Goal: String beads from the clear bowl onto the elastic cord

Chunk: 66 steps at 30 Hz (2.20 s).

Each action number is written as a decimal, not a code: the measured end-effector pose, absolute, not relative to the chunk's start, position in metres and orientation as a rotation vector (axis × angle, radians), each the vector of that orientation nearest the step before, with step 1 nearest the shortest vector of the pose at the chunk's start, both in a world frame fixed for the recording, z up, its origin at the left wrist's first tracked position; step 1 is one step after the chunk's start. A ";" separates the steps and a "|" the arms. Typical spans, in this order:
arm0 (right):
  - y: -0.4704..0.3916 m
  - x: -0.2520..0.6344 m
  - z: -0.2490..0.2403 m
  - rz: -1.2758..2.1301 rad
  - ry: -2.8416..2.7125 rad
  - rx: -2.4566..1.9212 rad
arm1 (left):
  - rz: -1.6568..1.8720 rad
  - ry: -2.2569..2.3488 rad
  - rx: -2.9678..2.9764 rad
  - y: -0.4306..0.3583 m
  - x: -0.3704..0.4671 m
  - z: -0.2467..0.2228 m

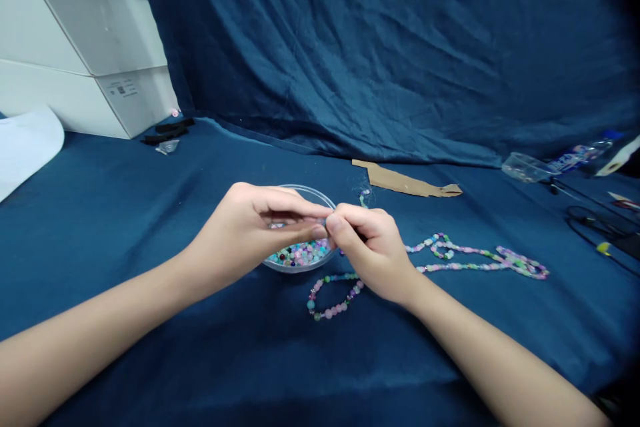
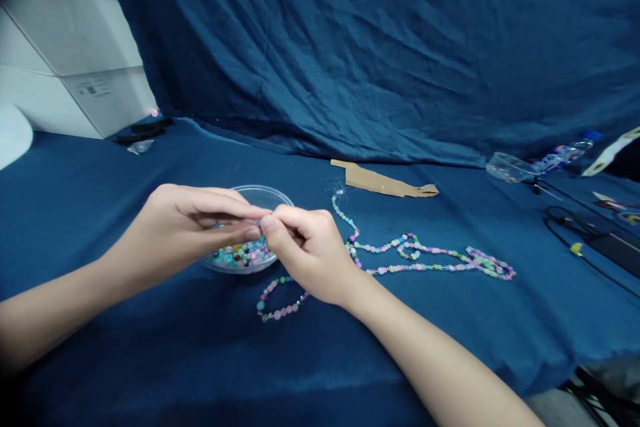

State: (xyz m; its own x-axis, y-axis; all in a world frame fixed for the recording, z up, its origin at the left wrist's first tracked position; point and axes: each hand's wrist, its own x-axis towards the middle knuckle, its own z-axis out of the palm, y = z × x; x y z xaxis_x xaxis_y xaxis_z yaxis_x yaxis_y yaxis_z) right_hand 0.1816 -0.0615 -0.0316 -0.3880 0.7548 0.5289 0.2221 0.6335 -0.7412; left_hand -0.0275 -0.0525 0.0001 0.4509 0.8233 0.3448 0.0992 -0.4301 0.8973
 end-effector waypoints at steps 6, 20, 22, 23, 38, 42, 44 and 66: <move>-0.061 0.189 -0.028 0.919 -1.920 -0.705 | 1.056 0.739 1.703 -0.056 -0.026 0.007; -0.051 0.194 -0.030 0.986 -1.589 -0.589 | 0.246 1.184 2.439 -0.004 -0.008 0.001; -0.050 0.194 -0.030 1.004 -1.559 -0.583 | 0.190 1.185 2.480 0.000 0.001 -0.002; -0.050 0.194 -0.030 1.013 -1.553 -0.580 | 0.185 1.174 2.486 0.000 0.004 -0.002; -0.051 0.193 -0.030 1.055 -1.568 -0.569 | 0.198 1.097 2.481 -0.001 0.011 -0.004; -0.051 0.192 -0.030 1.058 -1.571 -0.576 | 0.124 1.070 2.499 0.004 0.009 -0.012; -0.051 0.192 -0.030 1.072 -1.569 -0.569 | 0.108 1.068 2.528 0.006 0.007 -0.015; -0.051 0.192 -0.029 1.084 -1.592 -0.579 | 0.081 1.107 2.625 0.001 -0.012 -0.010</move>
